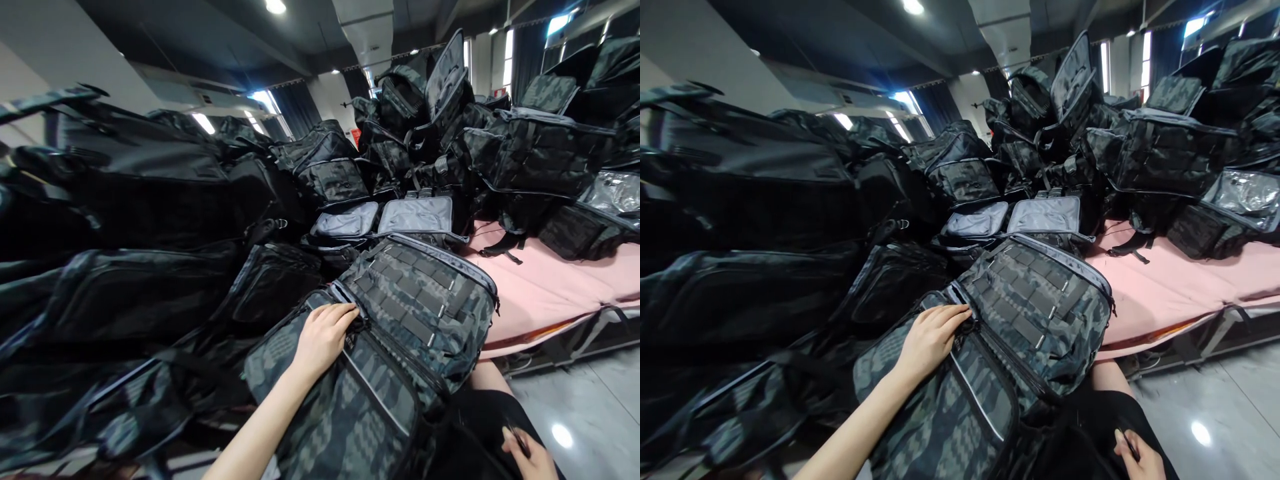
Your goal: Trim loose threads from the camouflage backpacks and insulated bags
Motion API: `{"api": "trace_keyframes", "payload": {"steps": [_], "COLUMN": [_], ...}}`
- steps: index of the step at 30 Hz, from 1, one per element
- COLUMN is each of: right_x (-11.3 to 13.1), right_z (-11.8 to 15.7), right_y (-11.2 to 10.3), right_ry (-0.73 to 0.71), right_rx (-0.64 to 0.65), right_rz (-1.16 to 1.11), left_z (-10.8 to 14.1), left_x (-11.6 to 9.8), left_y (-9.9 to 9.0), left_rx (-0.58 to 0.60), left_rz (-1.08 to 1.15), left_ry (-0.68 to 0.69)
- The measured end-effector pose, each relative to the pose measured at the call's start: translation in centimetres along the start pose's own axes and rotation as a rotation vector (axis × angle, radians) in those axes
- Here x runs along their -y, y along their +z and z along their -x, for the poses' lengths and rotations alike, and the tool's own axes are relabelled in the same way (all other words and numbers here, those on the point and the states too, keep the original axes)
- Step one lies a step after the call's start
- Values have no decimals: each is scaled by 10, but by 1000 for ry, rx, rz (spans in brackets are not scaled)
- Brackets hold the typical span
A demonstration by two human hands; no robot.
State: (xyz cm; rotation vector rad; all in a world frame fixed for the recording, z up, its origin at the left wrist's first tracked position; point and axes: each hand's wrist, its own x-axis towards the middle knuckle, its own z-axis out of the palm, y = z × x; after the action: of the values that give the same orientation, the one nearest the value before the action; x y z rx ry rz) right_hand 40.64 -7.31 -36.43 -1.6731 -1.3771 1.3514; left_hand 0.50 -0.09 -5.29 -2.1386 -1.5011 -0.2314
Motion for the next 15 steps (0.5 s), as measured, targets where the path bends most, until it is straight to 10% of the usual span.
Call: {"api": "trace_keyframes", "payload": {"steps": [15], "right_x": [5], "right_z": [2], "right_y": [-3], "right_ry": [3], "right_rx": [-17], "right_rz": [15], "left_z": [7], "left_x": [-10], "left_y": [14], "left_rx": [52], "left_rz": [39], "left_ry": [-113]}}
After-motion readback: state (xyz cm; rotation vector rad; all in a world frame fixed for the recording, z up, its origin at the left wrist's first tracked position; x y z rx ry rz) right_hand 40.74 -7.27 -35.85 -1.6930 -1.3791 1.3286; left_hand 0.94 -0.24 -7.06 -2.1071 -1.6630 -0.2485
